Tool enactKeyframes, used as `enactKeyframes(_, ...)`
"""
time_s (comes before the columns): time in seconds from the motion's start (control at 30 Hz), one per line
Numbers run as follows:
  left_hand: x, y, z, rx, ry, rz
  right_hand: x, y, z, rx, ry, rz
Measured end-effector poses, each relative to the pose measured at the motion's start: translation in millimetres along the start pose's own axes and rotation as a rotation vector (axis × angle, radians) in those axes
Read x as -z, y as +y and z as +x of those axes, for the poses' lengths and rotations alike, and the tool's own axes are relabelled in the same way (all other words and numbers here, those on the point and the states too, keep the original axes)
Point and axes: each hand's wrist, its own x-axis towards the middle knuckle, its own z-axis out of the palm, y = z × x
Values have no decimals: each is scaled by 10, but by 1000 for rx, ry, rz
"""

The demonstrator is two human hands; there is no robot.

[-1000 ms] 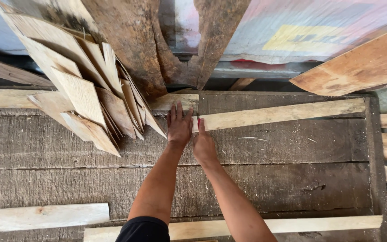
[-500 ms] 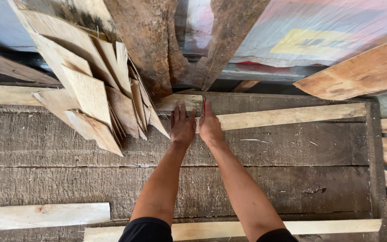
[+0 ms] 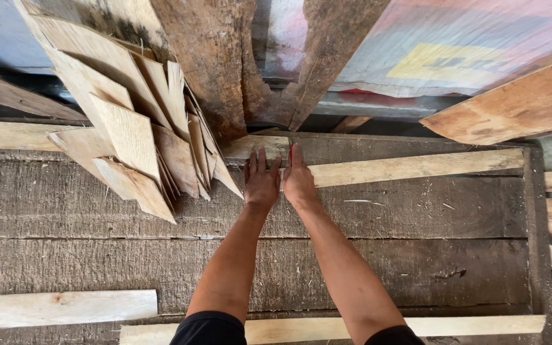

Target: Trimming and shaving thin strips of wood using a utility knife on a wooden workbench.

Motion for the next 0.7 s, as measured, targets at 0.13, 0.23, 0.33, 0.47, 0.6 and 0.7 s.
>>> enactKeyframes(0.13, 6, -3, -4, 0, 0, -13, -3, -13, 2, -54, -41, 9)
enactKeyframes(0.23, -13, -5, 0, -6, 11, 2, -92, 103, 31, 49, 53, 6)
enactKeyframes(0.33, -9, -12, -3, -5, 21, -8, -28, 23, -2, 45, 46, 22)
enactKeyframes(0.47, -26, -11, -8, -13, 38, 0, 111, -140, -46, -54, -43, 17)
enactKeyframes(0.6, -17, -3, -7, -9, 24, 15, -36, 27, 23, -7, 10, 27)
enactKeyframes(0.7, -53, -21, 3, -12, 42, -6, -45, 11, 29, -22, -5, -15)
